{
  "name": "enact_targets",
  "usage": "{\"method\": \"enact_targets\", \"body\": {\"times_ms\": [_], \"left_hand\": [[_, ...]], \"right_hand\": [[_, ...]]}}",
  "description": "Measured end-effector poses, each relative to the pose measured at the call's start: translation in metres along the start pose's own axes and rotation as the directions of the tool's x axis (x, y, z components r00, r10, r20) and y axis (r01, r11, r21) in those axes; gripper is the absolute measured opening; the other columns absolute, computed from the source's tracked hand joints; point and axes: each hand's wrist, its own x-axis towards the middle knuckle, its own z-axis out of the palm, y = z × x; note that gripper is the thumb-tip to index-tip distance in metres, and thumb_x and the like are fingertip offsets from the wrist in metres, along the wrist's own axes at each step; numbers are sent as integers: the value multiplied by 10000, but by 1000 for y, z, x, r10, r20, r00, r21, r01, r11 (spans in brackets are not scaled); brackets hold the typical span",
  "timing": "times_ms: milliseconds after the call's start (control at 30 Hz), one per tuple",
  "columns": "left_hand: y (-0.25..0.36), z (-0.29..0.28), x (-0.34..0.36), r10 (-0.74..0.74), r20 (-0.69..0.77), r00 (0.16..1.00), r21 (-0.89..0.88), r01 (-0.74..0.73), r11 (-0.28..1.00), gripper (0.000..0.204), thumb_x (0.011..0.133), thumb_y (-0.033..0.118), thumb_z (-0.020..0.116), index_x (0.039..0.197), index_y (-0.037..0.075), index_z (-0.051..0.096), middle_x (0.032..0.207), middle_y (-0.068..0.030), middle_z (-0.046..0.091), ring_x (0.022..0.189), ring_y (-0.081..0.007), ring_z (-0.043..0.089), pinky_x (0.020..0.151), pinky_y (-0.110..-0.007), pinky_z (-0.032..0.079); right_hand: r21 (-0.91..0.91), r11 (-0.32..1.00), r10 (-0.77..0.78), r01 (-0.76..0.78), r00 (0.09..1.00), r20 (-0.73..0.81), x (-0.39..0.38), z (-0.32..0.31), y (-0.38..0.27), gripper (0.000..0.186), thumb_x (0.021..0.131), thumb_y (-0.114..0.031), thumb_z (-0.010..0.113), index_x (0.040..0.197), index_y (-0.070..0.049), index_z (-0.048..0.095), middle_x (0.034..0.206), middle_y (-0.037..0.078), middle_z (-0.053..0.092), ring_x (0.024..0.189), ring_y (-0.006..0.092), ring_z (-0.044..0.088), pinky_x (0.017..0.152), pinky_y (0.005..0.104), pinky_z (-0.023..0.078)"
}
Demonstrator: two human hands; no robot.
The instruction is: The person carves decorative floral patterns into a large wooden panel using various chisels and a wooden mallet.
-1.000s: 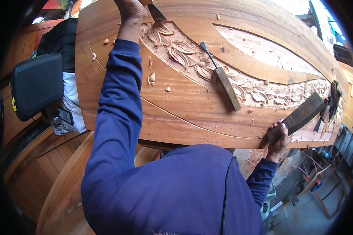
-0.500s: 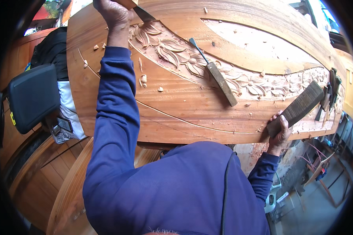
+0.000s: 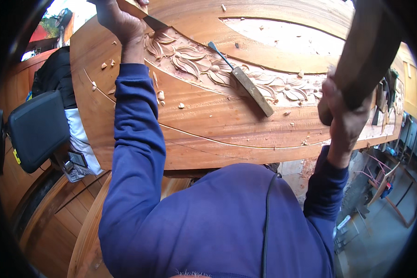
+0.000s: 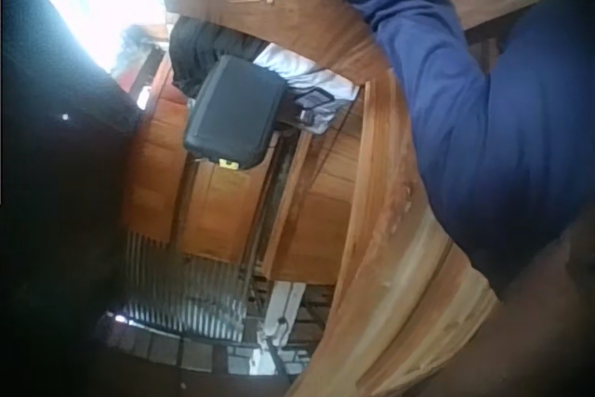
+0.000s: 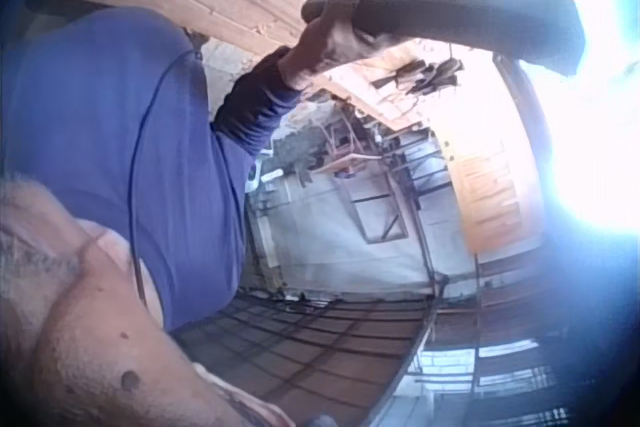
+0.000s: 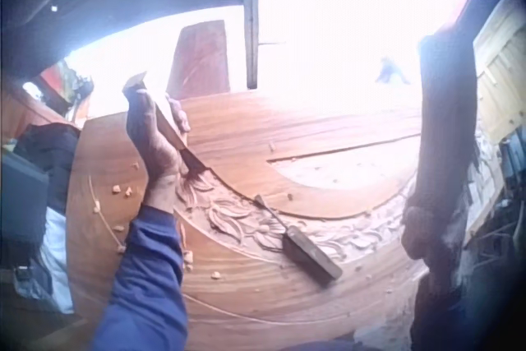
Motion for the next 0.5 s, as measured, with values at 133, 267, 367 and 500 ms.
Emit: {"method": "enact_targets", "body": {"times_ms": [133, 267, 367, 500], "left_hand": [[-11, -13, 5, -58, -41, 997, -113, 53, 992, 439, 1053, 468, 578, 1282, 94, 565, 690, -44, 550, 528, -147, 553, 462, -272, 449], [-5, -10, 1, 30, 8, 1000, -64, -29, 998, 409, 1051, 435, 582, 1224, 65, 560, 699, -54, 555, 538, -155, 544, 490, -282, 455], [-9, -23, 1, 15, 43, 999, -71, -12, 997, 363, 1052, 415, 575, 1141, 64, 558, 716, -57, 559, 544, -160, 542, 498, -288, 455], [-4, -13, -2, 81, 35, 996, -65, -78, 995, 353, 1052, 406, 570, 1117, 59, 563, 699, -55, 546, 545, -162, 541, 499, -290, 457]], "right_hand": [[-187, 945, -250, 269, 961, 121, 65, 19, -62, 550, 818, 29, 783, 1336, 8, 598, 1163, 116, 724, 1004, 181, 700, 894, 305, 551], [-315, 871, -300, 376, 916, 265, 95, 28, -94, 593, 815, 50, 773, 1374, 8, 580, 1214, 127, 716, 1052, 193, 699, 925, 311, 550], [-348, 815, -344, 464, 870, 352, 100, 47, -105, 598, 815, 51, 770, 1379, 5, 576, 1215, 129, 715, 1053, 196, 698, 925, 312, 550], [-326, 742, -423, 586, 787, 449, 106, 88, -118, 604, 816, 51, 767, 1385, 2, 571, 1217, 130, 713, 1054, 199, 698, 924, 314, 551]]}}
